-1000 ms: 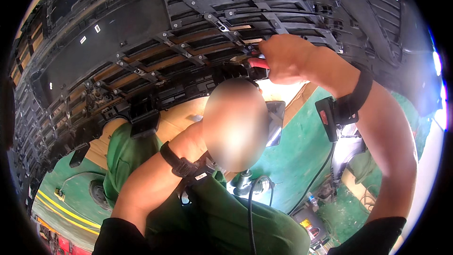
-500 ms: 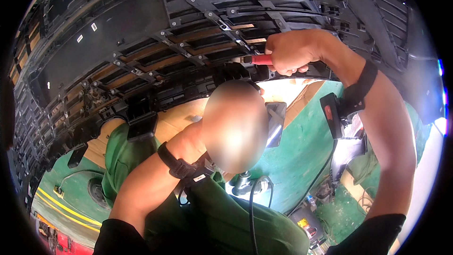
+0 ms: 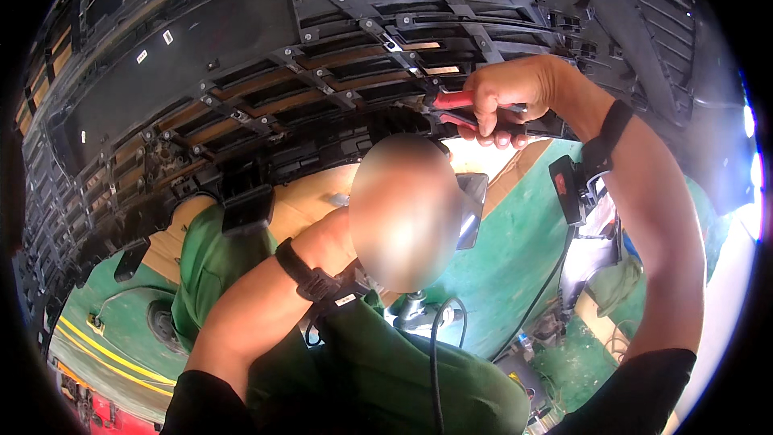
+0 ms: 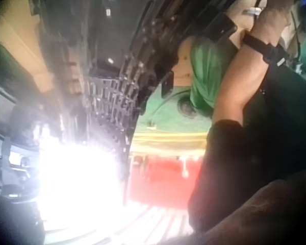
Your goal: The person is sitting on the floor and using pliers and a screwdriver to remove clips and fasteners from a large black plastic car part. They systematically work along the edge of the part, detaching components and setting them aside.
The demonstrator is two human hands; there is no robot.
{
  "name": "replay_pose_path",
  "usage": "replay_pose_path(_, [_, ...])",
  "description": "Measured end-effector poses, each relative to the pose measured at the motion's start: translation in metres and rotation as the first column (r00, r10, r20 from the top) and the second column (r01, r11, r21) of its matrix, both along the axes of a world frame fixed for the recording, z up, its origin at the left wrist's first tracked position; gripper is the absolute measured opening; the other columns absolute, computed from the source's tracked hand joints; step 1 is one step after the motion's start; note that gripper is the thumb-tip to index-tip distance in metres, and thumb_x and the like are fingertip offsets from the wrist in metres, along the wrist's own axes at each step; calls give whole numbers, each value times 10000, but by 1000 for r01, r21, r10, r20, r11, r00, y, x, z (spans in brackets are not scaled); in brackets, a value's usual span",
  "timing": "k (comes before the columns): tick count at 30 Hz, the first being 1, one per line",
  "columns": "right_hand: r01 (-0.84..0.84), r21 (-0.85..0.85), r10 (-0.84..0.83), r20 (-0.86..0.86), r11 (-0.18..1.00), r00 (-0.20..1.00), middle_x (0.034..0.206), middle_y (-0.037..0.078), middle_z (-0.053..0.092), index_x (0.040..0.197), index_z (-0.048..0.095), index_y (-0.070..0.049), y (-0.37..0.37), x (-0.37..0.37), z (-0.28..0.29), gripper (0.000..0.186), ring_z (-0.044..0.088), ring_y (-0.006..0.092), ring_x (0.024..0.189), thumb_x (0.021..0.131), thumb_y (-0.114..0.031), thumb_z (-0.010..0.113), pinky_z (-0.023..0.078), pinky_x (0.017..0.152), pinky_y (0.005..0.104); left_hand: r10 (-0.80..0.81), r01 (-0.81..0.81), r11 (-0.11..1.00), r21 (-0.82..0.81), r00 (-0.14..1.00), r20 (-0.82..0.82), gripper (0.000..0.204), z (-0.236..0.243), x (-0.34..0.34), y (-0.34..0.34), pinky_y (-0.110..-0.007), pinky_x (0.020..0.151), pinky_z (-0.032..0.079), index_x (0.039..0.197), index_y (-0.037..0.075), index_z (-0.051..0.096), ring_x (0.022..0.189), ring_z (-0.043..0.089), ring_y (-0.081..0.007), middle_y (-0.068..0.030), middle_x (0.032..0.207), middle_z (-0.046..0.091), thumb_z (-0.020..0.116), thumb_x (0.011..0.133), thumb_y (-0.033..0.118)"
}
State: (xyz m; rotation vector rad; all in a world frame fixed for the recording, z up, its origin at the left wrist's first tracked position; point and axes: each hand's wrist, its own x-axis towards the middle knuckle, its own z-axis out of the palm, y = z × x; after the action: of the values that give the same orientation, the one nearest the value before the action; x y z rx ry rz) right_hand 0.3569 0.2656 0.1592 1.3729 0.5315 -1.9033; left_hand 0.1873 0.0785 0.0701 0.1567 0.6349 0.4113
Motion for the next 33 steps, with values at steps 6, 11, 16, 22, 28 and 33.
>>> replay_pose_path(6, [103,-72,-103,4,992,995,717,172,614,962,612,59,-7,-2,3,216,591,249,530,767,-31,634,466,418,359,-70,69,997,-38,997,-23,382,17,-19,13,-360,855,421,1117,32,752,1021,654,-140,-33,1103,741,724,853,307])
replay_pose_path(11, [278,-157,-275,42,948,961,767,199,683,1028,640,69,-11,2,5,276,659,282,569,782,-56,653,520,445,373,-12,11,999,-49,1000,-25,336,17,-15,9,-344,884,410,1136,76,761,1032,658,-141,-1,1128,738,694,895,300])
replay_pose_path(16, [-310,78,300,117,948,947,841,181,720,1027,693,114,-5,-30,21,299,777,294,756,879,-145,705,655,601,415,-175,188,978,-92,975,136,287,25,-24,14,-331,865,425,1061,98,787,981,667,-124,-4,1078,761,637,938,308])
replay_pose_path(22, [-554,475,476,286,683,832,896,209,747,1018,710,63,-22,-44,45,388,768,321,735,947,-318,737,629,627,418,-374,362,926,104,914,158,342,30,-40,28,-304,766,464,1007,67,795,830,704,-123,-37,920,787,546,983,300])
replay_pose_path(28, [-559,807,566,557,-193,608,757,226,712,1056,684,2,-87,-32,45,387,731,384,724,1010,-381,659,562,651,468,-485,446,847,289,871,76,390,35,-38,32,-290,743,496,910,12,790,746,701,-146,-72,816,770,551,985,311])
replay_pose_path(33, [-516,721,314,410,463,856,621,151,687,852,791,3,-48,-65,55,430,696,249,532,1039,-353,640,554,535,366,-508,443,826,348,853,120,419,44,-37,33,-294,696,545,858,-14,791,677,696,-151,-92,766,755,549,1008,293])
